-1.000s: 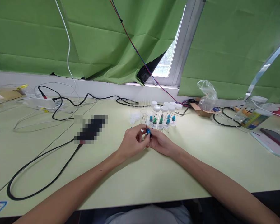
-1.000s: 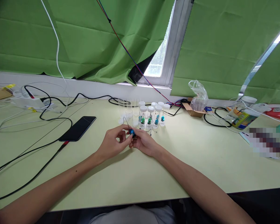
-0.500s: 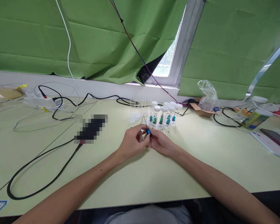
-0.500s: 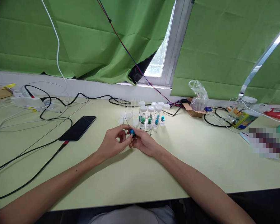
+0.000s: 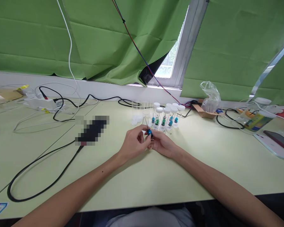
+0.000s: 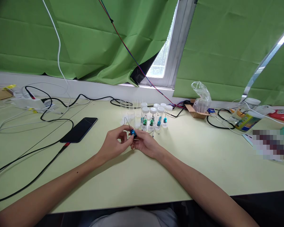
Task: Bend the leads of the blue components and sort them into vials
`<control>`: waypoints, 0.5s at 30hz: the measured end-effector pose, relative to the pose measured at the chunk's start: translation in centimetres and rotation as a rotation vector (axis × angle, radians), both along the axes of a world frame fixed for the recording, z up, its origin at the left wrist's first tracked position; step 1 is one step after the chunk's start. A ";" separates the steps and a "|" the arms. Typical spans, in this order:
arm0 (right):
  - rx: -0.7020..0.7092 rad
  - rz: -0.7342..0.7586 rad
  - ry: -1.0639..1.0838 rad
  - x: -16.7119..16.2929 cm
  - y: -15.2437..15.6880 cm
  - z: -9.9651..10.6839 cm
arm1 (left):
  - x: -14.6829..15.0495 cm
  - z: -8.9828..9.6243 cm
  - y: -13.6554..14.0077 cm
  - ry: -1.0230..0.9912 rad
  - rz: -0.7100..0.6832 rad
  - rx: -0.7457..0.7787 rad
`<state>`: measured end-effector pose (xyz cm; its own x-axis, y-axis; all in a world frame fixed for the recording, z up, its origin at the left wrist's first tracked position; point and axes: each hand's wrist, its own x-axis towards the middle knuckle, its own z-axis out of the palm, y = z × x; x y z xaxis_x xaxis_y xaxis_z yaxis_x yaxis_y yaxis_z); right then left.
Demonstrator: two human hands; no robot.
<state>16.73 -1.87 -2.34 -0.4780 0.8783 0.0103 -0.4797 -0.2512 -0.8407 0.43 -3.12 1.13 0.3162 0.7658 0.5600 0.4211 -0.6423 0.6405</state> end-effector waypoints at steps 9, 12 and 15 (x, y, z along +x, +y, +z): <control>0.003 0.003 -0.006 -0.1 0.2 -0.1 | 0.0 0.0 -0.1 0.024 -0.001 -0.018; -0.006 0.006 -0.017 -0.1 0.2 -0.1 | 0.0 0.1 -0.1 0.010 -0.001 -0.019; 0.003 0.000 0.002 0.1 0.1 -0.1 | 0.0 0.2 0.0 -0.027 0.021 -0.036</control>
